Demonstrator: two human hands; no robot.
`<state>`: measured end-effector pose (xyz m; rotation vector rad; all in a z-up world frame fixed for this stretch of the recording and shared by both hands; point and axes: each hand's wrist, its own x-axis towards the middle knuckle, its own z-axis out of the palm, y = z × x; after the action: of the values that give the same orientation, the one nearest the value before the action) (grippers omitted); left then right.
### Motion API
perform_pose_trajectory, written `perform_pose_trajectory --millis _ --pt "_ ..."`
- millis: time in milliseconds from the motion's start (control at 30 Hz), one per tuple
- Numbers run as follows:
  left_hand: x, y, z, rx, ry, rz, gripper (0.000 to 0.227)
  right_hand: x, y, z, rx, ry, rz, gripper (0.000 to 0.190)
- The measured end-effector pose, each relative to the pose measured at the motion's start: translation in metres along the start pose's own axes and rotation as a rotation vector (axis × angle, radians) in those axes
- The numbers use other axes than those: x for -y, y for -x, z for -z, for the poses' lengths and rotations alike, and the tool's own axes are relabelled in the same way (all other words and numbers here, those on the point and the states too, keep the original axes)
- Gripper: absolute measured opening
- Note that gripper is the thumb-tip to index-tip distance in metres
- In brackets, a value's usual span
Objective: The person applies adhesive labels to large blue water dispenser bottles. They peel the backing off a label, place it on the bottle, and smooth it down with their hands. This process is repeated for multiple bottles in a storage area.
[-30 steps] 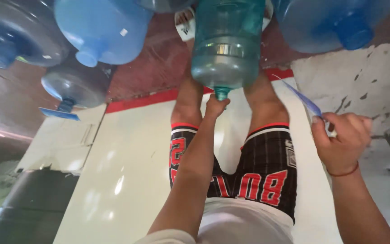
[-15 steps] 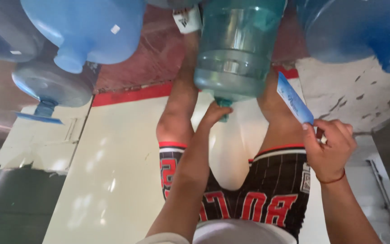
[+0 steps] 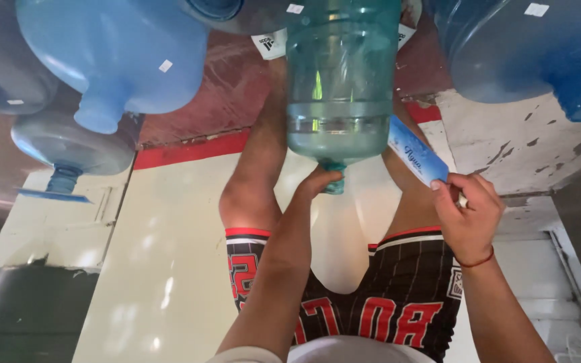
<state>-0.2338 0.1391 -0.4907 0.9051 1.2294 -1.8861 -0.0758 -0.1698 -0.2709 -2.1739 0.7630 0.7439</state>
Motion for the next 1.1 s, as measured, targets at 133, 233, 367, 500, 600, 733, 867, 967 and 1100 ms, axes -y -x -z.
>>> perform_pose_trajectory --millis 133,233,367,500,600,733,867,967,1100 --pt "-0.053 0.062 0.005 0.070 -0.063 0.149 0.039 0.006 -0.011 -0.008 0.011 -0.079 -0.031 0.016" --pt "-0.078 0.083 0.005 0.091 -0.124 0.167 0.031 0.018 -0.023 -0.012 0.032 -0.163 -0.056 0.018" --pt "-0.109 0.100 0.008 -0.015 -0.824 0.256 0.083 0.021 -0.025 -0.021 -0.028 -0.211 -0.089 0.015" --pt "-0.142 0.150 0.015 -0.253 -1.039 -0.344 0.036 0.025 -0.027 -0.021 -0.108 -0.408 -0.025 0.011" --pt "-0.192 0.192 -0.017 -0.226 -0.409 -0.988 0.021 0.036 -0.024 -0.016 -0.111 -0.448 -0.041 0.014" --pt "-0.210 0.175 -0.048 -0.076 -0.396 -0.970 0.030 0.048 -0.017 0.001 -0.106 -0.456 -0.044 0.015" --pt "-0.221 0.181 -0.065 0.073 -0.114 -0.982 0.011 0.037 -0.015 0.009 -0.118 -0.488 -0.178 0.014" --pt "-0.219 0.179 -0.056 -0.015 -0.055 -0.855 0.008 0.009 -0.027 -0.018 -0.154 -0.626 -0.436 0.013" --pt "-0.215 0.149 -0.034 -0.381 -0.155 -0.623 0.020 -0.045 -0.072 -0.089 -0.146 -0.927 -0.698 0.010"
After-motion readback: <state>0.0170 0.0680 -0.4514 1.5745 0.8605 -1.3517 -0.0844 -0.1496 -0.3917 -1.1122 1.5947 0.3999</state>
